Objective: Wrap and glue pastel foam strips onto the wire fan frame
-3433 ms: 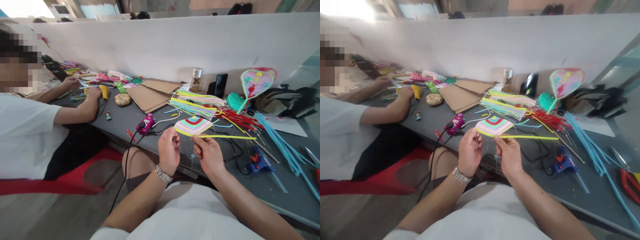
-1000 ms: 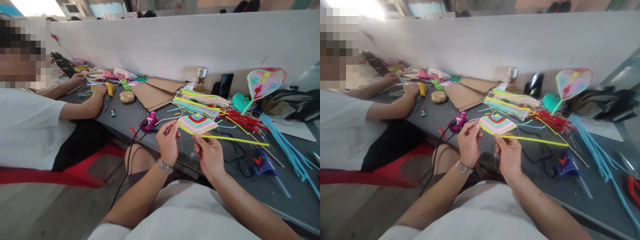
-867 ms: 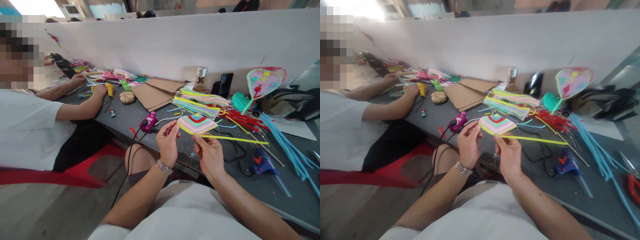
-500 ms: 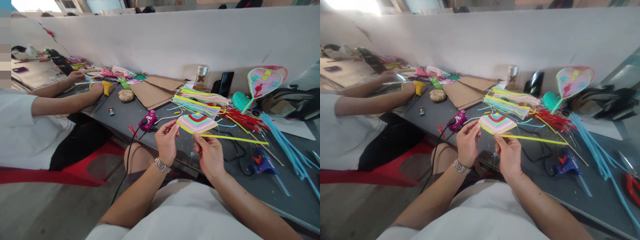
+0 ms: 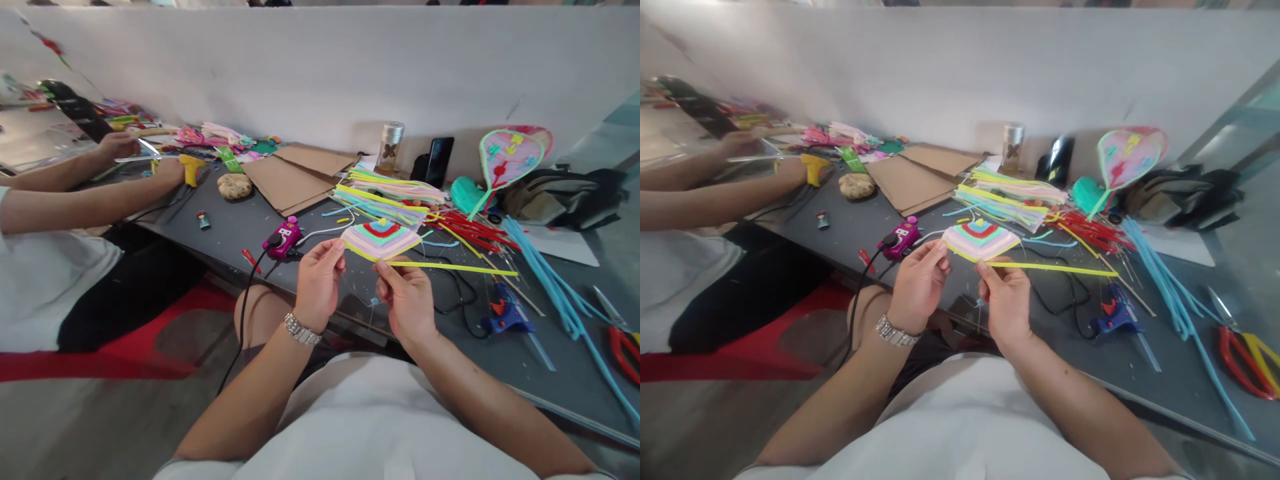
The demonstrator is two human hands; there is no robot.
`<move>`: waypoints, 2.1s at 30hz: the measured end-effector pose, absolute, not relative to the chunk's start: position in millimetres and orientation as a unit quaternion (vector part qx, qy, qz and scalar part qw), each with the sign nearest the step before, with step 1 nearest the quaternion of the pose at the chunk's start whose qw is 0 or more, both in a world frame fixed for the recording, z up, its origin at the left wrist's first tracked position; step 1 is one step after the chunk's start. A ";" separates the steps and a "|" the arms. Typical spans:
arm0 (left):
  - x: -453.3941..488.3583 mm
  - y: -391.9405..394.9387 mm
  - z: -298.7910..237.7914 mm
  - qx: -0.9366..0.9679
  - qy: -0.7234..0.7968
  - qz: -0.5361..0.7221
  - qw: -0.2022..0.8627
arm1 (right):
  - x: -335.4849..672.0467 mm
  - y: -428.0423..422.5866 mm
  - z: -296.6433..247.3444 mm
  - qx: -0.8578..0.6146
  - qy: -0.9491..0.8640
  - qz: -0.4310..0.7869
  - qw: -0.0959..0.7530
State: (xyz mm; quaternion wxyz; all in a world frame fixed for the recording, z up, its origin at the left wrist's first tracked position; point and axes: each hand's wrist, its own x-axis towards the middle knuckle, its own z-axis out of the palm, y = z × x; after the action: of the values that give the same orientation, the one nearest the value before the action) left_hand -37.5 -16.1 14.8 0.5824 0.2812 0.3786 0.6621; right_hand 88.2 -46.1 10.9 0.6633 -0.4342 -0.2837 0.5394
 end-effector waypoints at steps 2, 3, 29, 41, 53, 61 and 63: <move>-37.5 -18.3 16.8 0.285 0.376 0.660 0.586 | 88.3 -45.9 11.3 -0.435 -0.280 0.542 0.662; -37.3 -19.4 17.5 0.286 0.375 0.659 0.585 | 88.4 -45.7 11.5 -0.435 -0.280 0.543 0.662; -10.5 -69.4 12.4 0.374 0.422 0.631 0.533 | 94.9 -44.3 10.0 -0.430 -0.283 0.546 0.661; 18.9 -46.7 12.0 0.252 0.372 0.614 0.649 | 101.9 -64.0 21.0 -0.411 -0.290 0.593 0.629; 13.2 -37.6 9.3 0.247 0.366 0.627 0.642 | 137.0 -87.8 27.0 -0.502 -0.733 0.071 0.454; 12.4 -38.6 5.0 0.261 0.390 0.627 0.621 | 151.9 -42.5 4.3 -0.435 -0.809 -0.205 0.337; 10.6 -38.8 4.0 0.259 0.387 0.626 0.626 | 154.2 -41.5 1.6 -0.425 -0.816 -0.209 0.331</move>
State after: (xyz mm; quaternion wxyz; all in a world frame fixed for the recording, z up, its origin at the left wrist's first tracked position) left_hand 10.6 -38.8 4.0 0.6259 0.2585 0.3872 0.6258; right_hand 154.2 -41.5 1.6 0.3306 -0.4248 -0.8164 -0.2093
